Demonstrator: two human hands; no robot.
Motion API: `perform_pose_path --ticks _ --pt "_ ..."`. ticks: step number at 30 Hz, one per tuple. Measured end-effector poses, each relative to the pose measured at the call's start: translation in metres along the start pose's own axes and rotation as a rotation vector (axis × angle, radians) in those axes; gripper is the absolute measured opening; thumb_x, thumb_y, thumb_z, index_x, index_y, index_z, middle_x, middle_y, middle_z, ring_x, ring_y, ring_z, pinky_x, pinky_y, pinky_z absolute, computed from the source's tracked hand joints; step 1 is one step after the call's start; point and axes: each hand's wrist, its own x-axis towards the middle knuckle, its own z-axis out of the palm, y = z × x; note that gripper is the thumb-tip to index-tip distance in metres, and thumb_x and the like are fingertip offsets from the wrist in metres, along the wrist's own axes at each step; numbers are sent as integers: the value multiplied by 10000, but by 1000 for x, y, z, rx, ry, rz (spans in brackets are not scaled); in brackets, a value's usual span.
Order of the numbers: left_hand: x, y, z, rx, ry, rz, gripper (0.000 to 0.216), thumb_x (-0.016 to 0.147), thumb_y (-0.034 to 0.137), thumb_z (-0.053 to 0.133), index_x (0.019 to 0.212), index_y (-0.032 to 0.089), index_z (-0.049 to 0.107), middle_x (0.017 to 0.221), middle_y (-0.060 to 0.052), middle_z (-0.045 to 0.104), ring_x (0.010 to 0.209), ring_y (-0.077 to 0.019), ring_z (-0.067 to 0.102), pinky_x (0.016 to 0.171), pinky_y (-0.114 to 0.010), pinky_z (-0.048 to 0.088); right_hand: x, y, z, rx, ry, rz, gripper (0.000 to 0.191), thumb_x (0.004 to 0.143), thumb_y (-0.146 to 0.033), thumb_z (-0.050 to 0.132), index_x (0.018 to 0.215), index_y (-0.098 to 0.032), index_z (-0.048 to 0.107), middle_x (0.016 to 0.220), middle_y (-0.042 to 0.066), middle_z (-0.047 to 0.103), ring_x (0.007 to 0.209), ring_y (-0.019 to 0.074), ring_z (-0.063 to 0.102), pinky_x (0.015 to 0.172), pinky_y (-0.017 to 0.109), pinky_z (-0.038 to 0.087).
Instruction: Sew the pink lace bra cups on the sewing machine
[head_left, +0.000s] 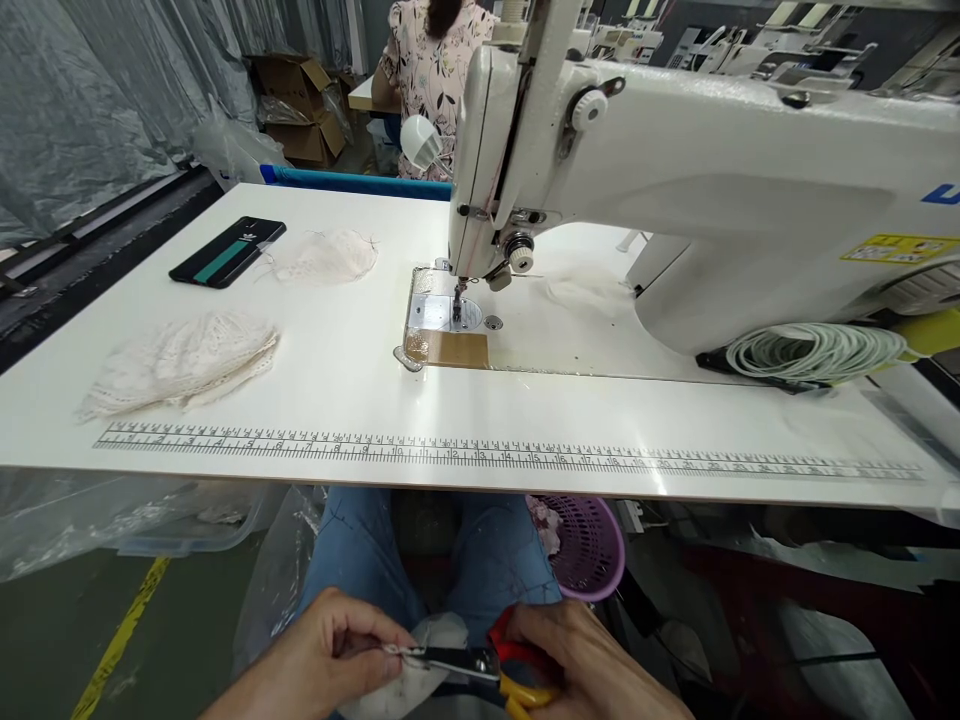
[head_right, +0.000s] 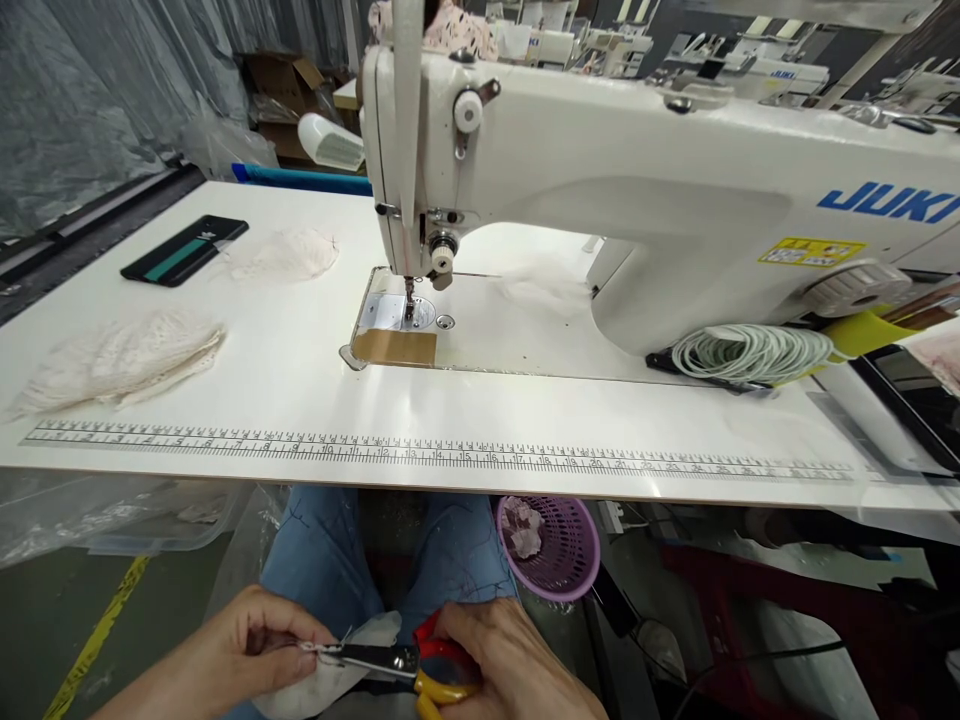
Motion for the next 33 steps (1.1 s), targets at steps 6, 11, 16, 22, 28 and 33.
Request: perform_pose_path --ticks 6,11,16,22,28,33 --pt "2 -2 1 -198 -24 4 517 579 613 751 830 160 753 677 -25 650 615 -110 483 585 -197 379 -3 18 14 130 63 46 323 658 -219 683 968 -285 624 893 -3 595 834 188 561 700 225 448" --pt "3 -2 1 -272 -9 -29 593 559 598 771 953 158 715 770 -38 701 693 -134 559 649 -206 405 -21 28 6 194 395 7 361 671 -283 703 1019 -260 607 877 30 627 802 212 624 672 239 515" --pt "10 -6 2 -242 0 11 600 540 615 766 900 137 715 677 -17 648 611 -114 493 574 -199 348 -44 30 -70 -66 715 -161 291 795 -440 613 1015 -255 572 887 45 647 668 191 640 585 246 529" --pt "10 -1 5 -238 0 63 612 511 651 754 817 125 687 574 39 497 542 -87 344 525 -201 247 -40 62 -161 -474 701 -107 340 864 -544 469 1025 -270 589 933 75 623 715 192 625 565 273 507" --pt "1 8 4 -189 -55 70 632 546 714 685 794 132 698 561 36 439 547 -103 299 512 -220 200 -32 72 -176 -629 805 -88 435 896 -576 358 1033 -233 586 956 108 627 747 249 625 610 369 501" --pt "6 4 5 -154 -72 166 617 598 713 651 769 122 682 518 61 371 508 -85 248 491 -215 191 -27 -6 -108 -512 928 -259 227 943 -366 404 1023 -236 573 1000 100 619 926 252 598 800 386 483"
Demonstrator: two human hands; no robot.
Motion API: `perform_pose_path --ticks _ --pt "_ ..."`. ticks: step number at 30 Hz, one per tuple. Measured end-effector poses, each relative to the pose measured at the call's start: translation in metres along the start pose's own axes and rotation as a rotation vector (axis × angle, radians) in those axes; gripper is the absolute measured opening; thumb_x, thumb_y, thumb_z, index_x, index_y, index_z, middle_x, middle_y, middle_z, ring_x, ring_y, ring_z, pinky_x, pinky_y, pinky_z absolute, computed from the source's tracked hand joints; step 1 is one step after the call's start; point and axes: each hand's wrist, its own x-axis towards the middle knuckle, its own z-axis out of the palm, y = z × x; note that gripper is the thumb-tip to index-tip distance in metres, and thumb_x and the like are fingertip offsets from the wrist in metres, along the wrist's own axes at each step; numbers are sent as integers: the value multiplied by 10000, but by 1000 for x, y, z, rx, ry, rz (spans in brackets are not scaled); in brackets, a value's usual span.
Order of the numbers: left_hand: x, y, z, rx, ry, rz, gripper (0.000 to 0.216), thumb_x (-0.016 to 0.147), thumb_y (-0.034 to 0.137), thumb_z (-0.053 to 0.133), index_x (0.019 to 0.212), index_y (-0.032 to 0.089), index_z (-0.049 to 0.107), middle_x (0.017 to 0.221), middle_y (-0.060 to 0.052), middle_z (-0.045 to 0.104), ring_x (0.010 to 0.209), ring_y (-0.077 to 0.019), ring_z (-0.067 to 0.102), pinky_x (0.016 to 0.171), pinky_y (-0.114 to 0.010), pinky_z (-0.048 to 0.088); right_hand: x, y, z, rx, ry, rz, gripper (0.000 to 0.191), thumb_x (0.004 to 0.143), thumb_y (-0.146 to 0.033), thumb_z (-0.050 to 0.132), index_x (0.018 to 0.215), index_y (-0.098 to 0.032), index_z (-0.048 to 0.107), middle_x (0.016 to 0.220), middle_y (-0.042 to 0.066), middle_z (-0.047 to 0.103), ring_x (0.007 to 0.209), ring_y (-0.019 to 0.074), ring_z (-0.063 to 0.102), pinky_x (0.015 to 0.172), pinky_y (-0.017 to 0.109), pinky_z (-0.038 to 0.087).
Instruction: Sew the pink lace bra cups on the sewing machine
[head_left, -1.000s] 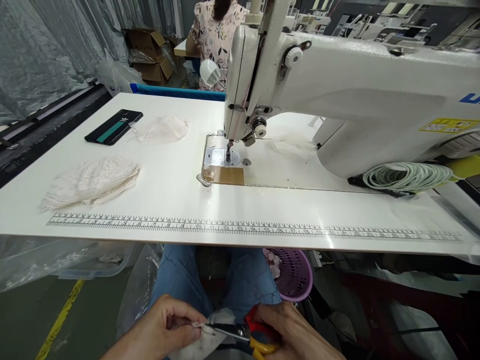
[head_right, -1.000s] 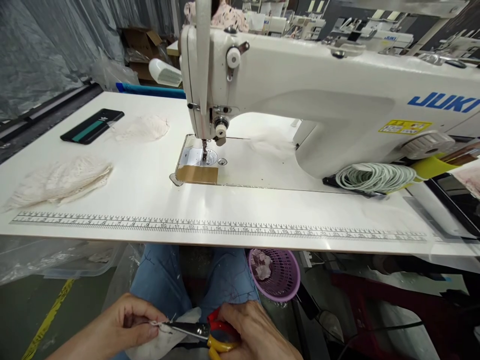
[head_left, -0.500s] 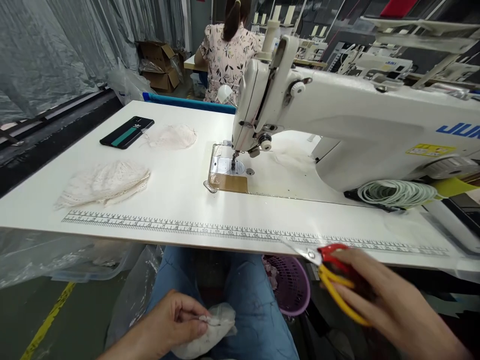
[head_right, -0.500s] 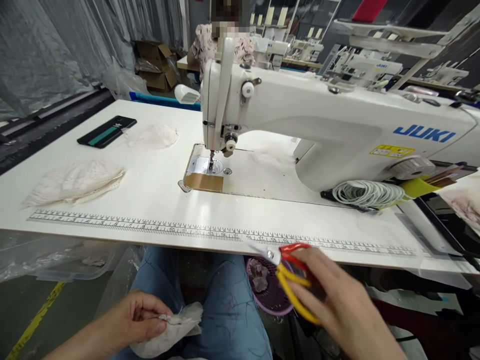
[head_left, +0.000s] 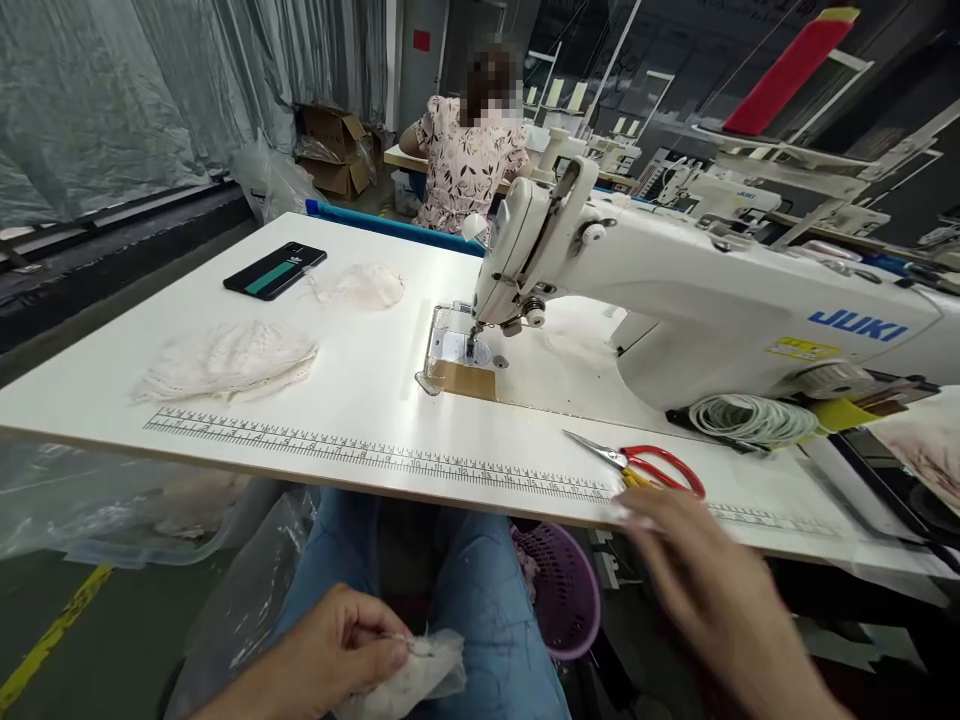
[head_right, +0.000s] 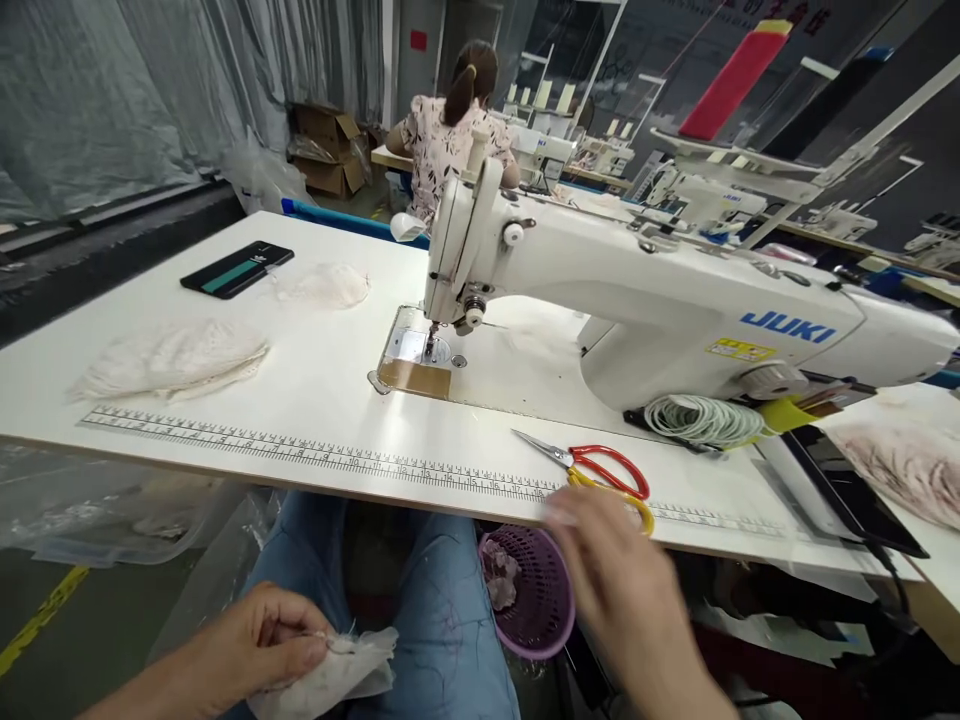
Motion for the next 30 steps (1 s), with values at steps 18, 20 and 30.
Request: perform_pose_path --ticks 18,20,30 --pt "-3 -2 3 163 -7 65 550 726 617 597 795 81 697 584 17 462 559 -100 349 501 -210 226 -20 -107 78 788 -706 226 110 790 -286 702 849 -215 641 849 -27 626 886 158 549 844 259 379" --pt "-2 -2 3 156 3 69 542 739 608 589 791 80 700 580 17 462 556 -98 347 500 -208 230 -20 -109 81 773 -726 284 82 790 -269 698 819 -208 651 812 -26 616 859 155 543 799 249 381" --pt "-3 -1 1 20 -25 8 326 631 402 726 751 98 722 535 32 484 528 -84 372 501 -194 260 -16 -97 88 1218 -798 422 245 714 -403 735 748 -166 682 706 -14 576 745 144 518 696 227 387"
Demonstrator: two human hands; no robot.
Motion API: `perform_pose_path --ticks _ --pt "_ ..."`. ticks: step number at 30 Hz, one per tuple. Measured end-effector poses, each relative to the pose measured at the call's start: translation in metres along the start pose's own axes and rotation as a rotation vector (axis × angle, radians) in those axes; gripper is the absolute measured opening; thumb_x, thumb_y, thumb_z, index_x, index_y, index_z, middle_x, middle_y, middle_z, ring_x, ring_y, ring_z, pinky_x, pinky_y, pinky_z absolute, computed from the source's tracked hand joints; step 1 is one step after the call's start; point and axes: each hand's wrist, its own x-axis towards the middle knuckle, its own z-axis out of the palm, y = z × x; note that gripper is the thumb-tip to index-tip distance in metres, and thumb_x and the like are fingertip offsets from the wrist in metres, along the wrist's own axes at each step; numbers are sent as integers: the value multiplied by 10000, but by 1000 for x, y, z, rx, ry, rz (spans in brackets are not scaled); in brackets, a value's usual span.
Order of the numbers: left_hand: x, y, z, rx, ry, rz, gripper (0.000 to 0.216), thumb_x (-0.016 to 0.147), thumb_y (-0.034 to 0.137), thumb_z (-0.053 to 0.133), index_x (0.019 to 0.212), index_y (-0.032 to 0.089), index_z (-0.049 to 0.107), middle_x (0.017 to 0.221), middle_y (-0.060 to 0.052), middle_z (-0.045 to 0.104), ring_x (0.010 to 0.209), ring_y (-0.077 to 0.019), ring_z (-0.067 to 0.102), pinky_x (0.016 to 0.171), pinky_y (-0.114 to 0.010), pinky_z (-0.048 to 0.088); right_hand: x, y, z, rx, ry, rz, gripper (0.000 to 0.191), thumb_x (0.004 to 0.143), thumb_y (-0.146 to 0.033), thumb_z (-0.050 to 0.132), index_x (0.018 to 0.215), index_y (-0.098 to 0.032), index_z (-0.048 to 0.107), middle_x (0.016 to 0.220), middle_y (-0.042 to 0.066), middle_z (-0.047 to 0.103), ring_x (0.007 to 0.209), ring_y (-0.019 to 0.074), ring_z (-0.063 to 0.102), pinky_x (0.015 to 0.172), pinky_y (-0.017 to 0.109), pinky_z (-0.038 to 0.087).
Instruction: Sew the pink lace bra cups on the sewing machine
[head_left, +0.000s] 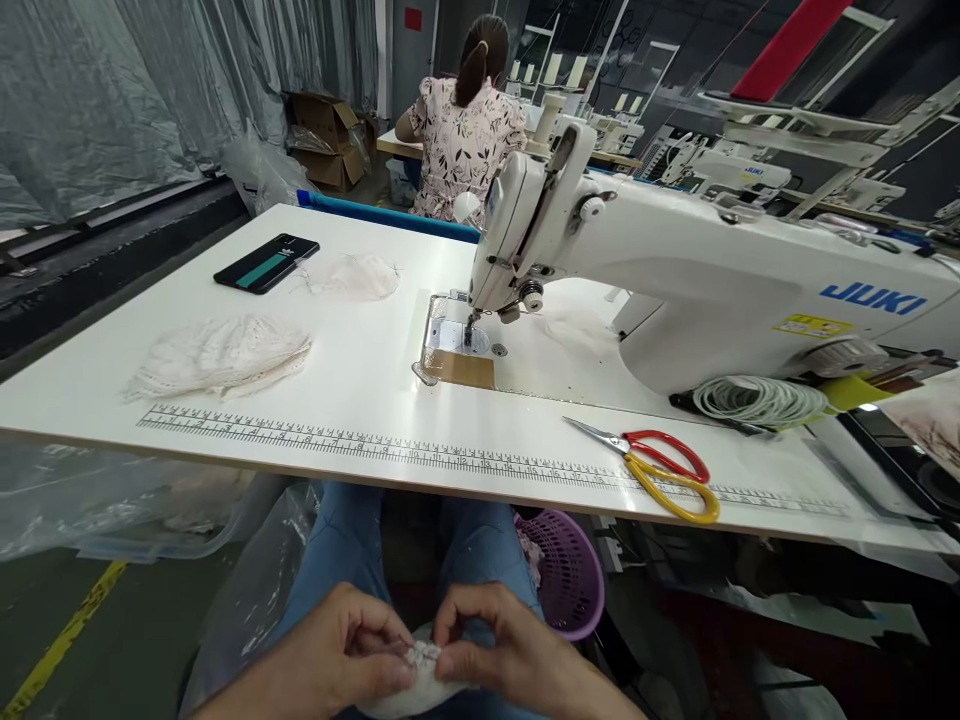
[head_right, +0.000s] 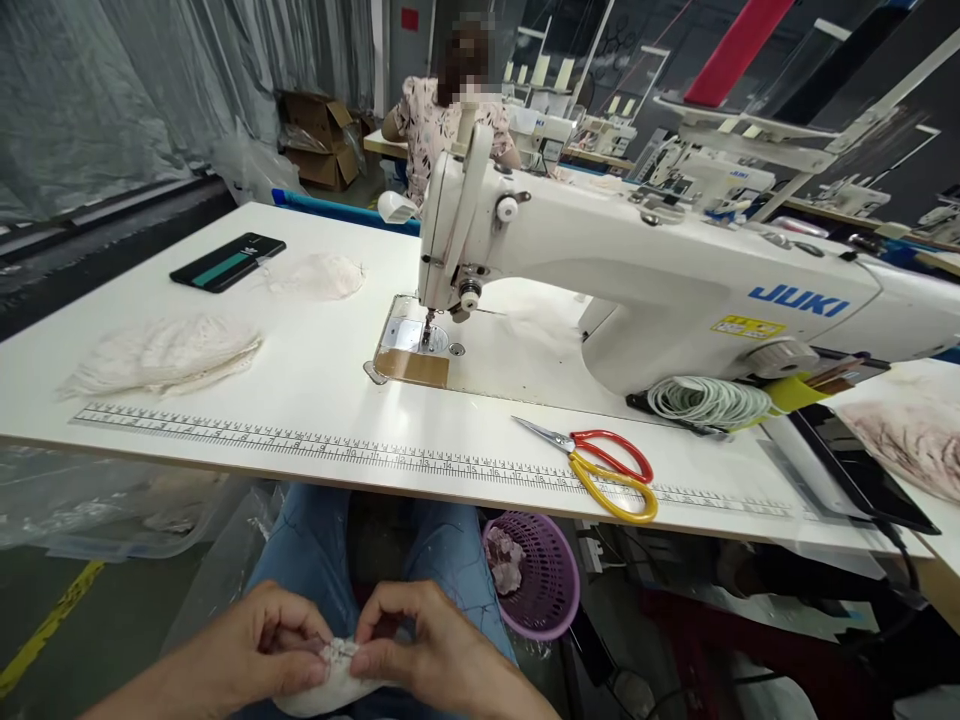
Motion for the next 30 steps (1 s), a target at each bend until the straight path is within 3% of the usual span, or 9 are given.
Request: perform_pose_path --ticks 11,18,26,30 --pt "-3 -2 -1 16 63 -42 281 619 367 726 763 125 733 587 11 590 557 -96 444 535 -190 327 8 9 5 123 -44 -21 297 689 -426 749 751 -140 698 663 -9 558 676 122 483 633 223 360" --pt "-3 -5 -2 37 98 -75 289 597 371 722 751 126 720 601 16 576 569 -102 446 533 -192 323 4 10 4 111 -70 -20 269 697 -391 747 775 -139 689 685 -8 564 676 117 482 633 221 366" --pt "-2 0 -1 90 43 -46 280 658 373 689 726 102 704 502 54 424 508 -77 318 480 -200 218 10 11 6 110 -41 -40 281 698 -400 753 751 -132 687 661 -15 557 663 111 469 620 213 356" --pt "-6 5 -2 120 23 -47 258 625 352 702 763 134 708 564 39 494 559 -97 387 508 -194 265 9 14 3 142 -57 -66 271 720 -399 737 766 -137 685 692 -10 567 695 116 480 650 218 359"
